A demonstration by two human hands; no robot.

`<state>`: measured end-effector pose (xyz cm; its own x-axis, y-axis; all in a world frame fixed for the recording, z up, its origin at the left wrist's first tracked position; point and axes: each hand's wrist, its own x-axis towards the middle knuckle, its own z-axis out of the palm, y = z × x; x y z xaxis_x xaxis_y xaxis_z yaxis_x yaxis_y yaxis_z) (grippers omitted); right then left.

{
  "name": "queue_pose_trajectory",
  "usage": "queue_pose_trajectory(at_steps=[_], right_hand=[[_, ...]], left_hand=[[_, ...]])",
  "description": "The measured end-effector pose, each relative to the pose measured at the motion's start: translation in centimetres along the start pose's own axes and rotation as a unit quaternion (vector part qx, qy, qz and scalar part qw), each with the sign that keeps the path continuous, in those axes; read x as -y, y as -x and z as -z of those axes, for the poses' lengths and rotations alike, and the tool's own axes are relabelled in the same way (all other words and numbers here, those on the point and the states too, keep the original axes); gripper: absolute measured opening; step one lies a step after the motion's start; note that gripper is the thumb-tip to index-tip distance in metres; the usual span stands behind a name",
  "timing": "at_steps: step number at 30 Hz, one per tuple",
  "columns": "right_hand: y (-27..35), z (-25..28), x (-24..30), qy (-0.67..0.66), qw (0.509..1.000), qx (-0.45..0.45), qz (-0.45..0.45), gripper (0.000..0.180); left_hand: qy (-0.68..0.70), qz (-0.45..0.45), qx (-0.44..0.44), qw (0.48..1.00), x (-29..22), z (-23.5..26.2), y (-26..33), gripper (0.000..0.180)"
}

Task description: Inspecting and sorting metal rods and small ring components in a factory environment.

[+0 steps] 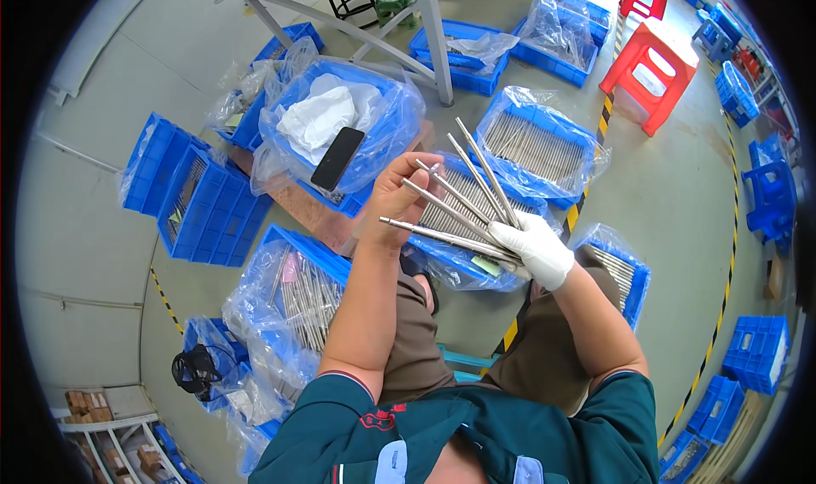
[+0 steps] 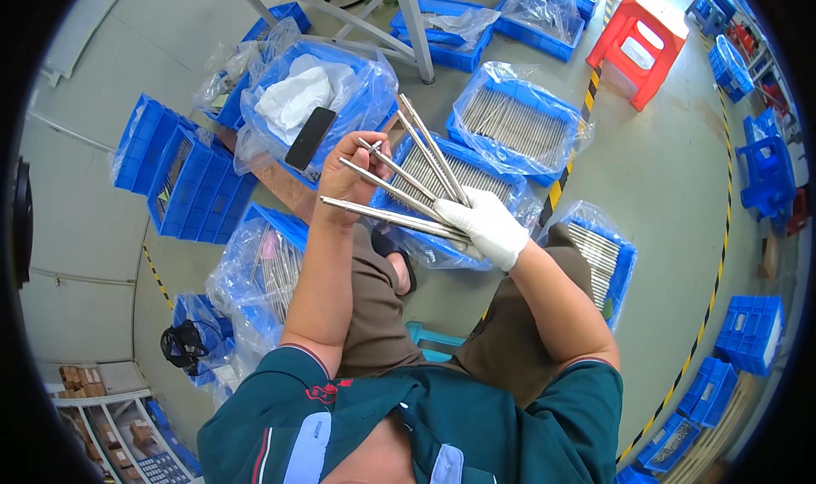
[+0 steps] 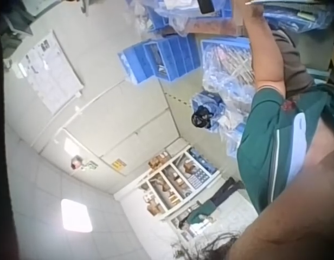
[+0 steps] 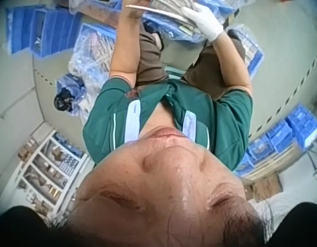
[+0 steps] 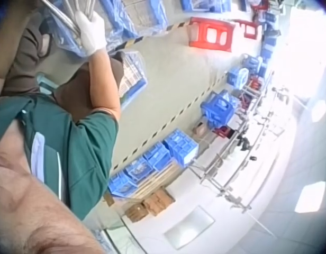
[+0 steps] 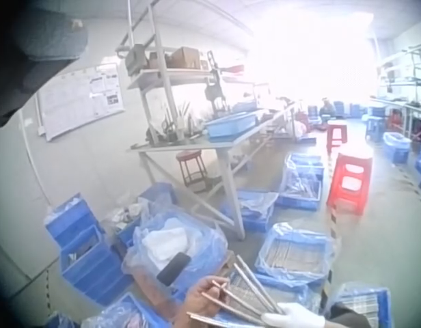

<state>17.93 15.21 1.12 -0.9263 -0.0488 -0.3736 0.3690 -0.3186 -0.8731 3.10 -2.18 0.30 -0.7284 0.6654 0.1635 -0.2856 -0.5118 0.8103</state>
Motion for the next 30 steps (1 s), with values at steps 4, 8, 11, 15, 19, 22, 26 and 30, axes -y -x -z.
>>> queue_pose_trajectory(at_steps=[4, 8, 11, 15, 19, 22, 26, 30], right_hand=[[0.1, 0.0, 0.0, -0.004, 1.0, 0.0, -0.011, 0.024], [0.2, -0.1, 0.0, -0.01, 1.0, 0.0, -0.003, 0.024], [0.3, 0.0, 0.1, -0.008, 1.0, -0.008, -0.003, 0.024], [0.7, -0.2, 0.9, -0.021, 0.999, 0.011, -0.032, 0.025], [1.1, -0.7, 1.4, -0.019, 1.0, 0.0, -0.022, 0.025], [0.8, -0.4, 0.9, -0.018, 0.999, 0.019, -0.041, 0.025], [1.0, -0.5, 0.9, -0.074, 0.994, 0.057, -0.05, 0.025], [1.0, -0.8, 0.9, -0.051, 0.998, 0.032, -0.035, 0.025]], left_hand=[[0.032, -0.012, 0.036, 0.999, -0.1, 0.0, 0.1, 0.035], [0.043, 0.018, 0.03, 0.998, -0.2, 0.1, 0.2, 0.034], [0.042, 0.018, 0.032, 0.998, -0.2, 0.1, 0.0, 0.034], [0.033, 0.019, 0.037, 0.999, -0.6, 0.2, 0.2, 0.035], [0.056, 0.033, 0.06, 0.996, -0.5, 0.6, 0.0, 0.035], [0.039, 0.016, 0.053, 0.998, -0.6, 0.8, 0.2, 0.035], [0.055, 0.051, 0.08, 0.994, -1.2, 0.5, 0.2, 0.038], [0.0, 0.018, 0.027, 0.999, -1.2, -0.2, 0.4, 0.04]])
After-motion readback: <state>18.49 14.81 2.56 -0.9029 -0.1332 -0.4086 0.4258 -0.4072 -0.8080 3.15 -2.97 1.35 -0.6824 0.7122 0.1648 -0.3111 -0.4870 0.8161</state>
